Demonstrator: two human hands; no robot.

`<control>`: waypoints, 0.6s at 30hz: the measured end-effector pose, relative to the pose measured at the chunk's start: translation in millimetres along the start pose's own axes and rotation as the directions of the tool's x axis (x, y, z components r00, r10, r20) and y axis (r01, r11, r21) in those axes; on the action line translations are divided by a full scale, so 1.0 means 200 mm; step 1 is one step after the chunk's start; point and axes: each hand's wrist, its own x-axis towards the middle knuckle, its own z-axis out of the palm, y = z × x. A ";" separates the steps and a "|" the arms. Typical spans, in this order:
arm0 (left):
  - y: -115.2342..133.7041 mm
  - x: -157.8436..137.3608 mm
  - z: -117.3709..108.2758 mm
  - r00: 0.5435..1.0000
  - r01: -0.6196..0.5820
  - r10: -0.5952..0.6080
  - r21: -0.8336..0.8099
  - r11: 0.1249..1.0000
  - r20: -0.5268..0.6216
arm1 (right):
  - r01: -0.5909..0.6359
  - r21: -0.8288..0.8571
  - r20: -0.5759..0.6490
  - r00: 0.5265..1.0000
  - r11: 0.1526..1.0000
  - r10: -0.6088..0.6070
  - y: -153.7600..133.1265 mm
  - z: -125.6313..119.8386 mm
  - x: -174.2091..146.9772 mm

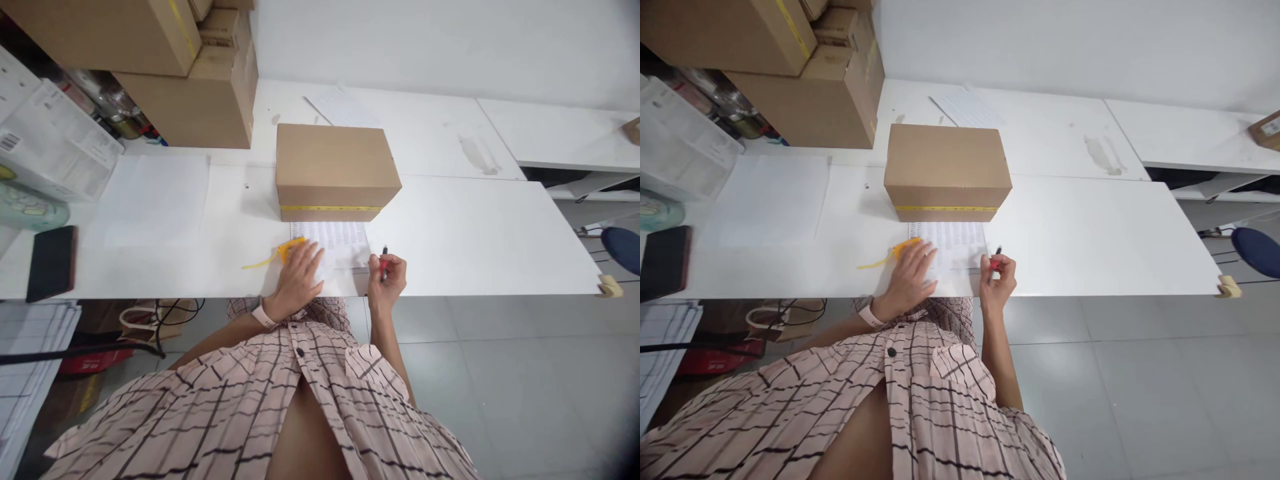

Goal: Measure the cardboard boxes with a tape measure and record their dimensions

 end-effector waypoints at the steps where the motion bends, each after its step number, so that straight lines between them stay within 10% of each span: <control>1: 0.03 0.00 0.04 0.996 -0.070 0.071 -0.024 0.997 0.047 | 0.002 -0.012 -0.049 0.999 1.000 -0.003 -0.03 0.01 -0.01; 9: 0.12 0.00 0.16 0.952 -0.185 0.173 0.025 0.982 0.251 | -0.150 0.244 0.481 0.877 0.958 0.015 -0.14 0.27 0.05; 18: 0.11 0.01 0.16 0.962 -0.121 0.111 0.026 0.992 0.251 | -0.116 0.119 0.470 0.881 0.986 0.047 -0.07 0.30 0.08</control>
